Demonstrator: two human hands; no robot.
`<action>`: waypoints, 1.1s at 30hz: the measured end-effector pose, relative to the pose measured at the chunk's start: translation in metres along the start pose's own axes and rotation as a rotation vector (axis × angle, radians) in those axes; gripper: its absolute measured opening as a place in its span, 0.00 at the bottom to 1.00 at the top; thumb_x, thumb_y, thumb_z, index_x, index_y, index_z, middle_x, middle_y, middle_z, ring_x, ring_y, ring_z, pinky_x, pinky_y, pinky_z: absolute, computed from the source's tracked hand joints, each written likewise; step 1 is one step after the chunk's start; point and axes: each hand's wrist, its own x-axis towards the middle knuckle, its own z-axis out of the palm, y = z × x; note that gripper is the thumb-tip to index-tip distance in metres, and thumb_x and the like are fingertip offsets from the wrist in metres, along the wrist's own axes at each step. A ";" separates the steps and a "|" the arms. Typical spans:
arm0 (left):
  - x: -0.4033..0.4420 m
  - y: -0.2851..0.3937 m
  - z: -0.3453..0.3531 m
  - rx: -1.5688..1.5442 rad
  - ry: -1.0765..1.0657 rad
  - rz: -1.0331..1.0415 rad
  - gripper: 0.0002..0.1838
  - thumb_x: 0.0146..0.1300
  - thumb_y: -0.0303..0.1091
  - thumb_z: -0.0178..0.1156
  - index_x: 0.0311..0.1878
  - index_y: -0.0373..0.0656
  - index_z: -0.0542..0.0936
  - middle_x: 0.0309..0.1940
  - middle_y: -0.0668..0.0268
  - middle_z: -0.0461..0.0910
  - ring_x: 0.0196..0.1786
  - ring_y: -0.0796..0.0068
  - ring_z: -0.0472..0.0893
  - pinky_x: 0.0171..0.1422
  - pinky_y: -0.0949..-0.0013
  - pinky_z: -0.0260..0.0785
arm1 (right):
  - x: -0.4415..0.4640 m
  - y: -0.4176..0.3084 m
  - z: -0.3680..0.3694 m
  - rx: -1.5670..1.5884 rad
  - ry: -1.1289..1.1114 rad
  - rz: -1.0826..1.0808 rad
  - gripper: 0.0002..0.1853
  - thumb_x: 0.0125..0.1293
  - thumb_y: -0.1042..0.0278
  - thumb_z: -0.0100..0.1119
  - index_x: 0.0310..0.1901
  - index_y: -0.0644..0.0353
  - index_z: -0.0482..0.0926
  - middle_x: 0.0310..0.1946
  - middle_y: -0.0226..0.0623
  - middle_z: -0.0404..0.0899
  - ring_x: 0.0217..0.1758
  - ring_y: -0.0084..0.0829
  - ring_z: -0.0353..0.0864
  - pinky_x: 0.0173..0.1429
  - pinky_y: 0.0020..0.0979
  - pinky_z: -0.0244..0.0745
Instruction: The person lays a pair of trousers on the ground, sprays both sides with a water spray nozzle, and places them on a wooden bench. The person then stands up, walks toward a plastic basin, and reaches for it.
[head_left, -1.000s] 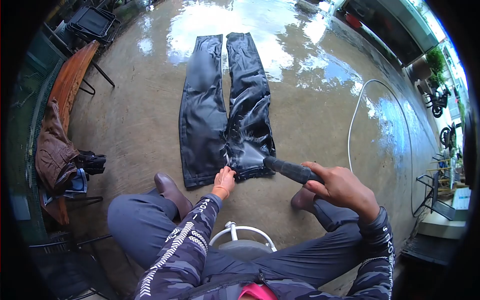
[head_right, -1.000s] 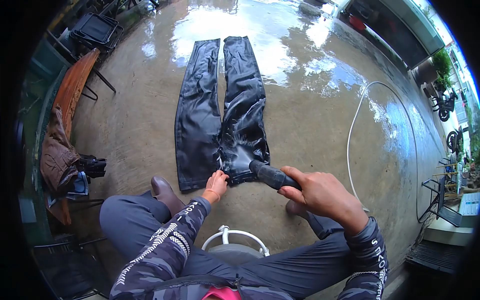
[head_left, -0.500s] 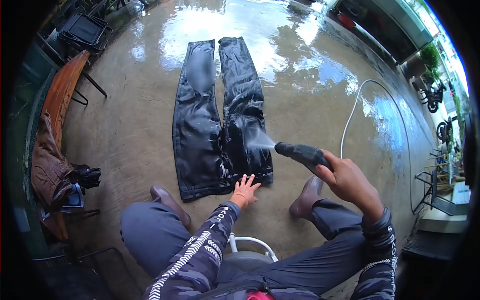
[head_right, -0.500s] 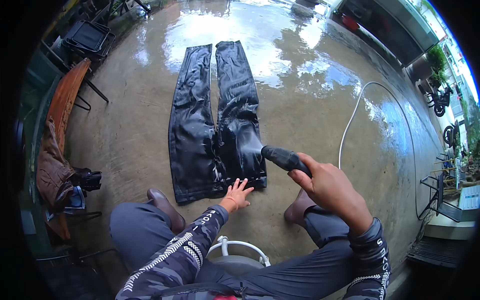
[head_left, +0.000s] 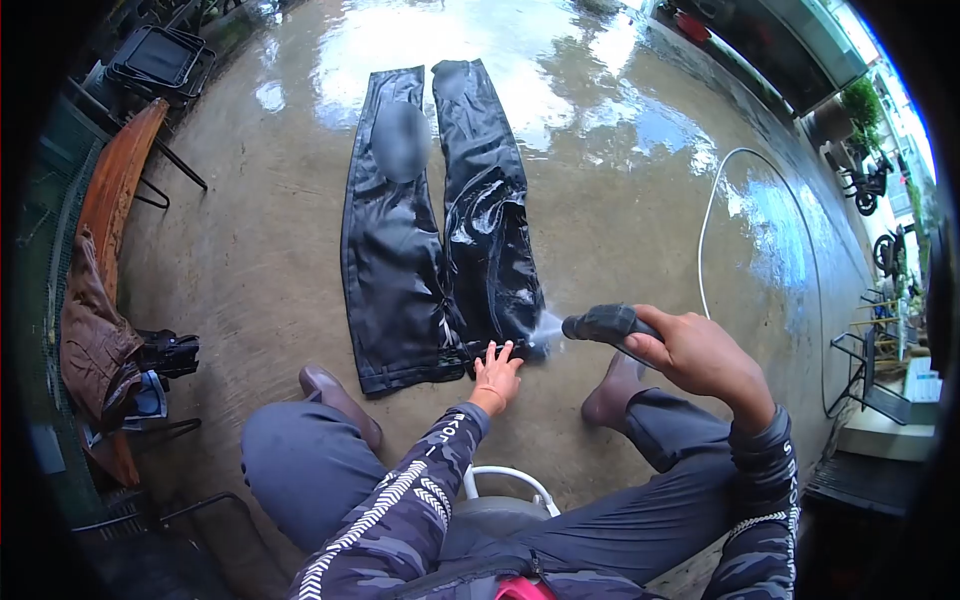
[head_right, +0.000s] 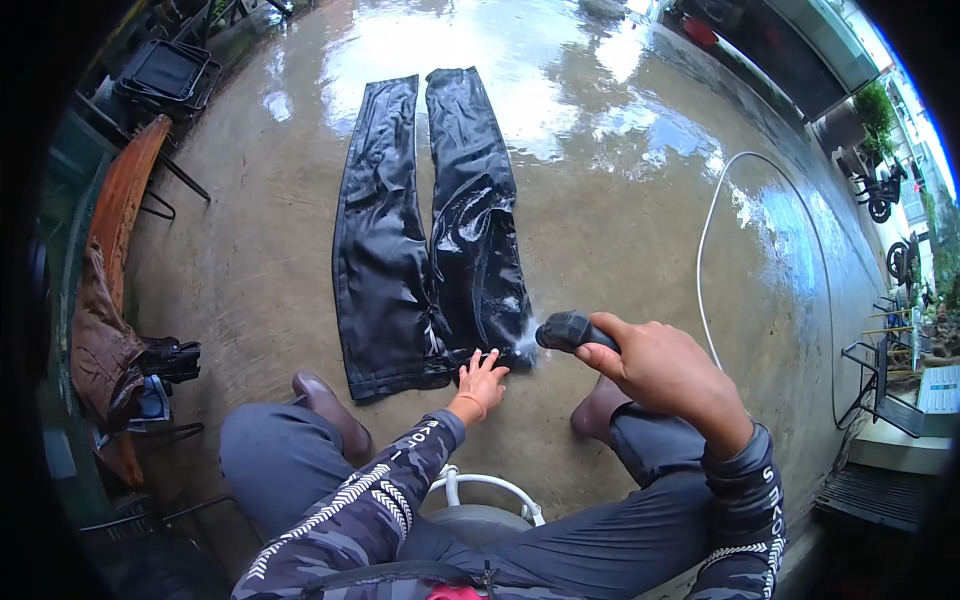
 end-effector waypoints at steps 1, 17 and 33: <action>0.000 0.001 0.001 -0.020 0.026 -0.007 0.24 0.62 0.38 0.65 0.63 0.60 0.80 0.79 0.66 0.55 0.81 0.50 0.50 0.78 0.36 0.53 | 0.000 0.001 0.002 -0.002 -0.001 0.004 0.23 0.75 0.46 0.50 0.60 0.54 0.75 0.29 0.55 0.82 0.38 0.58 0.82 0.42 0.51 0.73; 0.009 -0.005 -0.007 -0.037 -0.025 0.013 0.26 0.60 0.35 0.67 0.63 0.61 0.79 0.80 0.70 0.56 0.82 0.50 0.47 0.78 0.37 0.53 | 0.006 0.014 0.005 0.076 0.074 0.015 0.24 0.73 0.43 0.53 0.60 0.52 0.77 0.30 0.53 0.83 0.37 0.56 0.82 0.42 0.49 0.74; -0.013 -0.051 0.017 -0.240 0.548 0.140 0.11 0.58 0.30 0.63 0.44 0.54 0.85 0.55 0.69 0.79 0.64 0.65 0.74 0.64 0.58 0.65 | -0.008 -0.029 -0.005 0.073 0.006 -0.125 0.27 0.71 0.43 0.56 0.64 0.51 0.75 0.29 0.51 0.83 0.34 0.55 0.82 0.40 0.48 0.75</action>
